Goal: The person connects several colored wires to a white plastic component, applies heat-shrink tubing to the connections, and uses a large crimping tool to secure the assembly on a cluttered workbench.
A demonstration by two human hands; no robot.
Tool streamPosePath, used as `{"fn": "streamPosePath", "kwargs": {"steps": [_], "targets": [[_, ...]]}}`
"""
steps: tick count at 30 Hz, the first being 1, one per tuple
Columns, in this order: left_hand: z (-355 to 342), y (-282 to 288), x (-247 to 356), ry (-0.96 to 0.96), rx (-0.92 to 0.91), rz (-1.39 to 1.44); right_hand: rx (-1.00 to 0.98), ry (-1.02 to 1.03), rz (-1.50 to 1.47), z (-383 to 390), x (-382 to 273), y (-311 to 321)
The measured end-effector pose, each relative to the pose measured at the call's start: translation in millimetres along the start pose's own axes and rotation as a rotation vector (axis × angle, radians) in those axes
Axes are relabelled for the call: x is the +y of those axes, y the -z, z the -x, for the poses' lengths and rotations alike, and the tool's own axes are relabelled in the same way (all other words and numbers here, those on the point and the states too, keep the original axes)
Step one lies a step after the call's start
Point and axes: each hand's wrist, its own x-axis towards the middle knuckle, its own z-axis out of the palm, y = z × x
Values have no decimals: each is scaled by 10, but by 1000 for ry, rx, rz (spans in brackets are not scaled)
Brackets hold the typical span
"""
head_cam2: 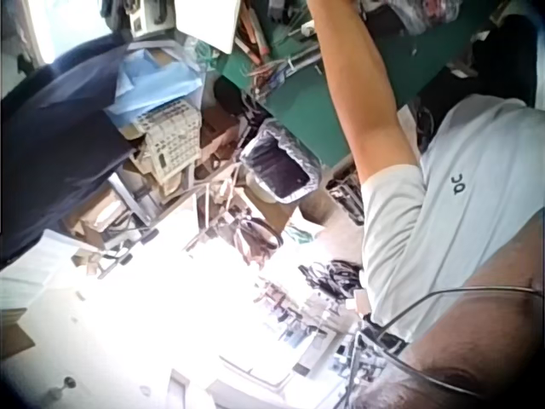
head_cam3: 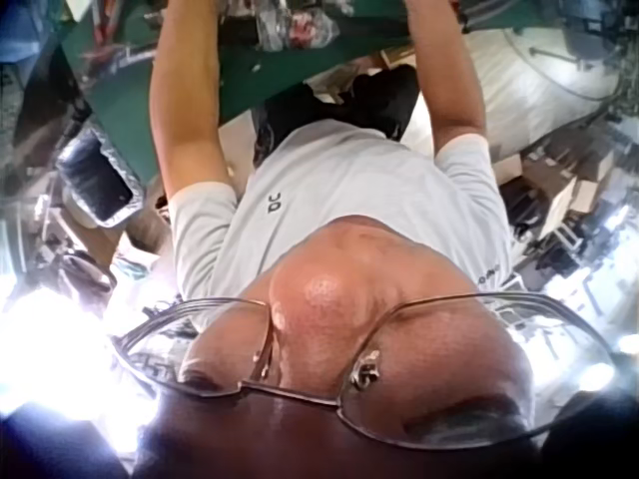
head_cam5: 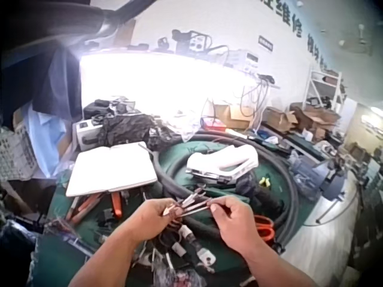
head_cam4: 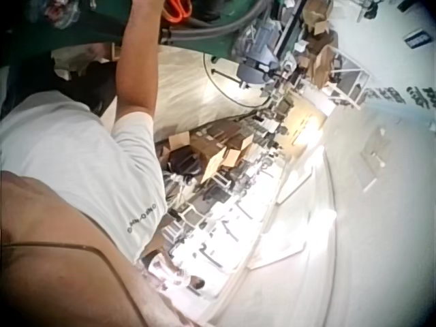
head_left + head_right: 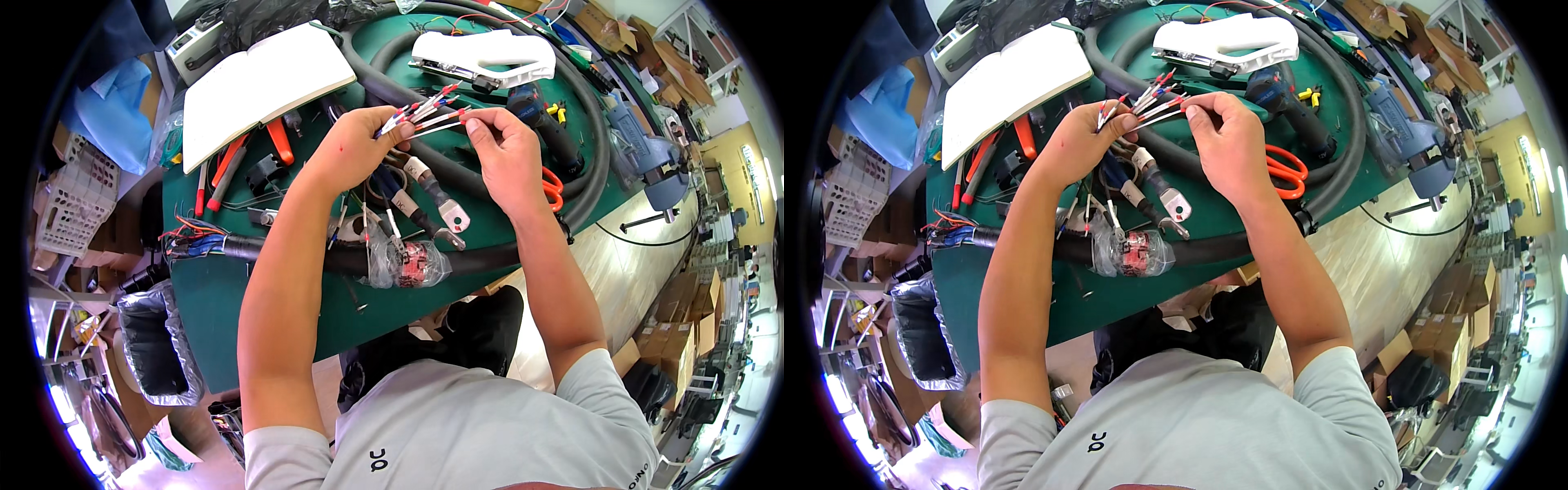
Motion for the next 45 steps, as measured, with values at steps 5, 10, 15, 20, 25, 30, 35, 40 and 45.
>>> {"fn": "streamPosePath", "kwargs": {"steps": [5,10,15,20,25,30,35,40,45], "targets": [[-8,-3,-21,-11,-13,29,1,1,-107,6,43,-21],[-14,-8,6,-17,21,-46,-24,-3,-106,45,61,-3],[-43,32,-63,-35,45,33,-16,190,81,120,25,-7],[-48,47,-89,-19,27,147,-15,629,407,122,10,8],[-80,34,-190,-37,70,237,-40,724,453,189,-33,-54],[-47,21,-126,-44,76,86,10,289,94,162,12,-94],[-31,-24,-48,-30,102,31,-31,128,32,163,31,-67],[-26,-18,-31,-18,68,7,-68,19,17,121,59,-53],[-24,-35,-38,-45,61,-1,-72,-33,-140,72,108,-80]]}}
